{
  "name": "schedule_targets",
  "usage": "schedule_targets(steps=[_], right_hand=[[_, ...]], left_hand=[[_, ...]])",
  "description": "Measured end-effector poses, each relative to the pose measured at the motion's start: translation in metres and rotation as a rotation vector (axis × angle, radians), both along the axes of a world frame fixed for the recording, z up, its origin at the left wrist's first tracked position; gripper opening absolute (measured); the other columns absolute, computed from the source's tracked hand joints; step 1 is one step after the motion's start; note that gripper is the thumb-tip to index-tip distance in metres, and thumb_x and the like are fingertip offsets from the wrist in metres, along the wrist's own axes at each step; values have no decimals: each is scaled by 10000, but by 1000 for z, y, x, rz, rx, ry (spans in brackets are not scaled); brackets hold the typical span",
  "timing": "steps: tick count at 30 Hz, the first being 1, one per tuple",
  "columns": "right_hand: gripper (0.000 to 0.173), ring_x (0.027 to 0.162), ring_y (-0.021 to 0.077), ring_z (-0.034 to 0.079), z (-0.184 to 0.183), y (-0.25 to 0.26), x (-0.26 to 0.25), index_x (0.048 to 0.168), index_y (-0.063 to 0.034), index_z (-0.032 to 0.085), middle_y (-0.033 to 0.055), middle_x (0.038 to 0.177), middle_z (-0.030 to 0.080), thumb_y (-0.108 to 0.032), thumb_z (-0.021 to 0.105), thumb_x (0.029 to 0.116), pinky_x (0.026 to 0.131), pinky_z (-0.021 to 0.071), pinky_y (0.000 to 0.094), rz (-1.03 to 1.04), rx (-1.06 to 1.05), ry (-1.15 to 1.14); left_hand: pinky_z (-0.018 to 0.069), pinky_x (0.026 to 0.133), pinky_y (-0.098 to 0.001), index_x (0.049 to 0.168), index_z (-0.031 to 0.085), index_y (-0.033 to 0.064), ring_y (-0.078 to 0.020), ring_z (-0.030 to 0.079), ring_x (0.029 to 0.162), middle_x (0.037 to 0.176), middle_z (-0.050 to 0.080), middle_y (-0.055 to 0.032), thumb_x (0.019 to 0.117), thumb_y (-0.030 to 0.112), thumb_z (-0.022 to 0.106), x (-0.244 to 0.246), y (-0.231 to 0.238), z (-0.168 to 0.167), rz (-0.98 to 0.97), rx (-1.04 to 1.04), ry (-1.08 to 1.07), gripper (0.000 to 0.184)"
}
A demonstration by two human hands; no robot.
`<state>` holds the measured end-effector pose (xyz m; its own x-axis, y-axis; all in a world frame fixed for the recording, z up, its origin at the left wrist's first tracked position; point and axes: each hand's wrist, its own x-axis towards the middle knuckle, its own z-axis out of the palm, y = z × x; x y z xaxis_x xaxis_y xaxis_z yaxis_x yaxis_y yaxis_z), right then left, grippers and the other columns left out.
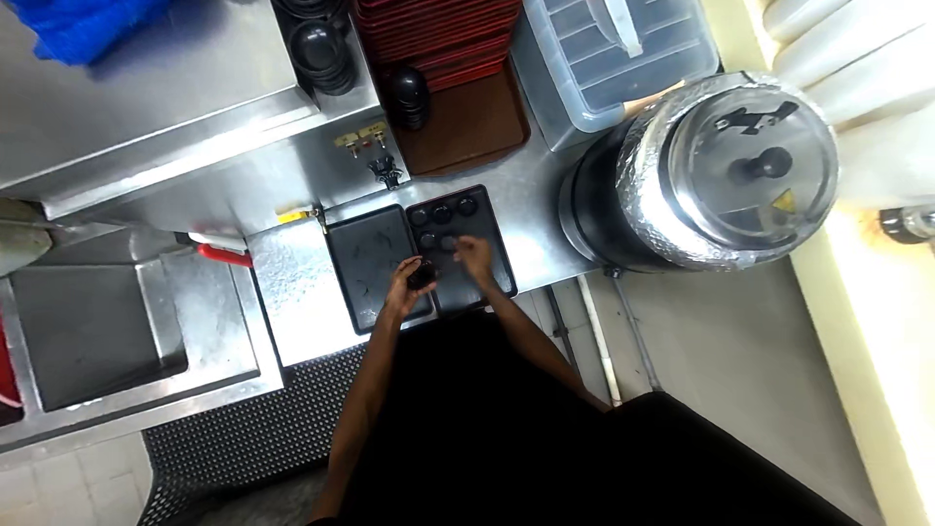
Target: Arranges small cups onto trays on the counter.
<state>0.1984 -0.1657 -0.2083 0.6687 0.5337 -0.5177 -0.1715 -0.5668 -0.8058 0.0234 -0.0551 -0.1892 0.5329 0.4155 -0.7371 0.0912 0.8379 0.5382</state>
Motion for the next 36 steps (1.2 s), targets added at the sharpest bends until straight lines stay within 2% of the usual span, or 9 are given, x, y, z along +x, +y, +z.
schedule_targets(steps=[3, 6, 8, 12, 14, 19, 25, 30, 36], right_hand=[[372, 874, 238, 765, -8, 5, 13, 1252, 2, 698, 158, 1025, 763, -294, 643, 1032, 855, 640, 443, -8, -51, -12], [632, 856, 276, 744, -5, 4, 10, 1444, -7, 549, 190, 1072, 722, -444, 665, 1001, 805, 640, 468, 56, -103, -31], [687, 857, 301, 734, 8, -2, 1, 1452, -43, 550, 199, 1083, 714, -532, 652, 981, 787, 635, 507, 123, -100, -21], [376, 761, 252, 709, 52, -17, -14, 1304, -17, 678, 188, 1018, 736, -228, 709, 994, 735, 613, 434, 265, 13, 152], [310, 734, 219, 720, 36, -21, -2, 1229, 10, 706, 171, 984, 744, -155, 722, 967, 721, 633, 406, 187, 21, 140], [342, 826, 221, 763, -2, -28, 34, 1266, 29, 671, 169, 1026, 749, -183, 683, 998, 803, 655, 405, -174, -34, -19], [712, 987, 383, 686, 27, -34, -4, 1524, -72, 461, 255, 1290, 599, -413, 730, 959, 813, 611, 556, -57, -141, -120], [332, 792, 267, 730, 27, -27, -37, 1243, -49, 708, 170, 1033, 744, -249, 727, 979, 744, 626, 464, 220, -54, 113], [302, 830, 282, 754, 13, -15, -33, 1267, -2, 678, 187, 1048, 742, -176, 651, 1022, 789, 643, 474, 125, -45, 35]], left_hand=[[584, 878, -552, 1337, 590, 94, -370, 664, 1083, 1258, 634, -199, 1070, 208, 496, 1, 2, -1, 8, -4, 12, 305], [583, 872, -535, 1356, 583, 117, -353, 662, 1074, 1263, 629, -187, 1081, 233, 471, 5, 1, 1, -14, 9, 8, 319], [585, 870, -531, 1380, 571, 132, -351, 664, 1075, 1279, 628, -185, 1078, 251, 475, 10, -1, 3, -52, 21, -10, 338], [598, 840, -514, 1361, 579, 133, -331, 679, 1042, 1241, 648, -167, 1067, 251, 512, 16, -6, 3, -131, -6, -27, 324], [609, 804, -505, 1329, 577, 91, -342, 690, 1012, 1207, 658, -189, 1060, 218, 525, 17, -7, 1, -129, -14, 0, 303], [616, 787, -466, 1276, 595, 47, -360, 710, 1021, 1193, 685, -228, 1059, 158, 428, 13, -5, -2, -81, -47, 17, 296], [608, 808, -502, 1317, 618, 76, -362, 695, 1024, 1208, 669, -211, 1094, 239, 428, 14, -8, -3, -123, -19, 63, 335], [625, 766, -496, 1326, 603, 80, -328, 709, 975, 1191, 677, -177, 1073, 305, 537, 10, -11, -2, -237, 39, 160, 345], [612, 799, -521, 1285, 642, 51, -356, 690, 1005, 1211, 657, -203, 1087, 230, 486, -11, -4, 2, -66, 76, 262, 309]])
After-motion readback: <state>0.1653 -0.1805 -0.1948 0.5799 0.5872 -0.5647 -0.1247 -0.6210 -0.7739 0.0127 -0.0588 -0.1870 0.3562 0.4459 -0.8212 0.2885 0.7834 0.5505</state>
